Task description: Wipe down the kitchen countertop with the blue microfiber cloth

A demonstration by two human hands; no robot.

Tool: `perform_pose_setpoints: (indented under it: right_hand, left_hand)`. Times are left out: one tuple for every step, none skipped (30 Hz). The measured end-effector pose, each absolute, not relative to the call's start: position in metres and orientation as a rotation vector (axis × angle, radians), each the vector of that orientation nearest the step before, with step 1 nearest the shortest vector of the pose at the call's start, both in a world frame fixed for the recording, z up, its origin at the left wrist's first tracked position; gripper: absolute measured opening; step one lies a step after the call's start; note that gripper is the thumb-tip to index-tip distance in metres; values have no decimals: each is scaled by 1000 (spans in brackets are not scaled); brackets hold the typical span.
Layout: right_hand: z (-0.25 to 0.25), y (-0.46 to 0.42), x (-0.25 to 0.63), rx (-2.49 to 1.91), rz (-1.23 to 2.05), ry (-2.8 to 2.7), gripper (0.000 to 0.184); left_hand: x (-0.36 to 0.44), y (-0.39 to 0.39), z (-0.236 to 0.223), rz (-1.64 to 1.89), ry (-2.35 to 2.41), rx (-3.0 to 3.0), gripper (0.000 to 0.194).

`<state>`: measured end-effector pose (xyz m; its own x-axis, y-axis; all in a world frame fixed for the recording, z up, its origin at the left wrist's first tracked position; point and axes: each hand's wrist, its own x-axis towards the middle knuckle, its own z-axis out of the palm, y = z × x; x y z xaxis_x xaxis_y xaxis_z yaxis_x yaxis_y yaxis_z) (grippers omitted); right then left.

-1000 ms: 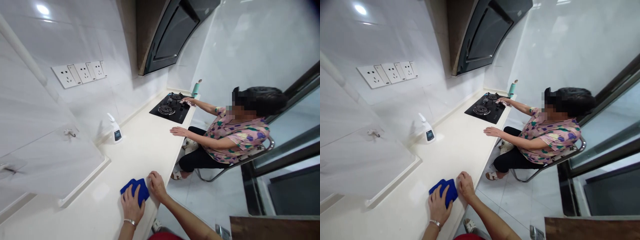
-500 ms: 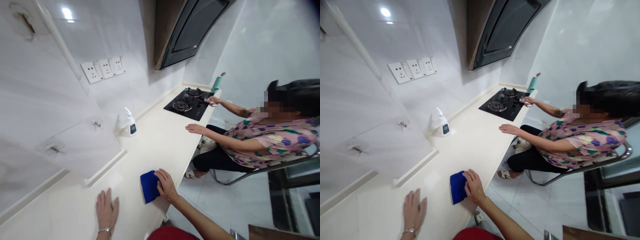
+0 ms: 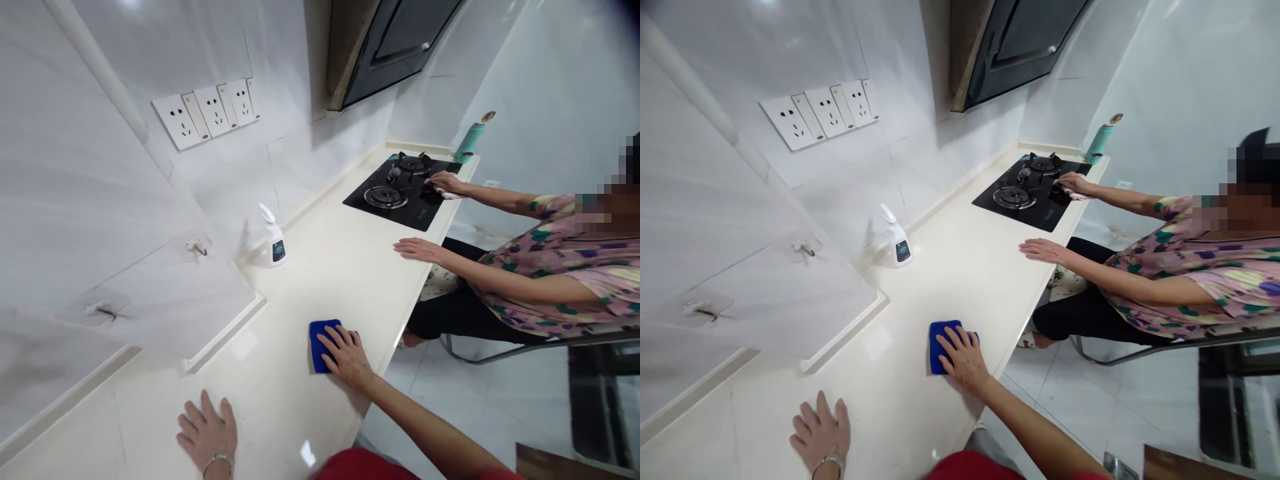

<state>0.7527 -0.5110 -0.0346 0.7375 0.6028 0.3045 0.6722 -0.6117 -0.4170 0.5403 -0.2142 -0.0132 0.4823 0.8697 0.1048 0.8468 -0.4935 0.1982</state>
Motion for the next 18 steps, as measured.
perform_pose_setpoints:
  right_hand:
    - [-38,-500,763,-2454,-210,-881,52]
    - [-40,-486,774,-2476,-242,-803,50]
    - [-43,-470,785,-2488,-276,-736,49]
    - [-45,-452,796,-2489,-309,-683,49]
    - [-46,-433,808,-2482,-337,-639,48]
    - [-46,-414,820,-2474,-349,-605,48]
    - [-45,-394,831,-2472,-342,-579,49]
    - [-43,-374,842,-2480,-312,-558,50]
    - [-39,-356,852,-2500,-265,-542,51]
    - [-33,-339,862,-2526,-204,-533,52]
    - [-27,-325,870,-2552,-139,-540,53]
    - [-21,-315,878,-2571,-74,-563,56]
    - [-15,-308,884,-2576,-11,-604,60]
    - [-10,-305,890,-2566,48,-669,65]
    - [-5,-306,895,-2545,107,-758,69]
    - [-2,-310,899,-2517,161,-868,70]
    - [0,-316,902,-2491,203,-983,68]
    - [0,-322,905,-2475,230,-1089,64]
  left_hand:
    - [540,-214,-13,286,1514,2598,81]
    - [540,-214,-12,280,1522,2592,82]
    - [541,-214,-11,276,1533,2585,82]
    - [541,-214,-11,275,1541,2582,82]
    - [542,-214,-10,279,1547,2585,82]
    - [543,-214,-10,289,1550,2591,82]
    - [544,-214,-10,297,1554,2597,82]
    - [544,-214,-10,301,1560,2600,81]
    - [544,-213,-11,297,1566,2600,81]
    - [544,-213,-11,290,1572,2599,80]
    - [544,-212,-12,280,1577,2597,79]
    - [544,-211,-13,272,1580,2596,79]
    - [543,-210,-15,269,1580,2598,78]
    - [541,-209,-17,274,1575,2605,76]
    - [540,-208,-20,288,1568,2617,75]
    - [539,-208,-23,308,1562,2629,73]
    - [538,-207,-26,333,1561,2639,71]
    - [536,-207,-28,362,1567,2643,69]
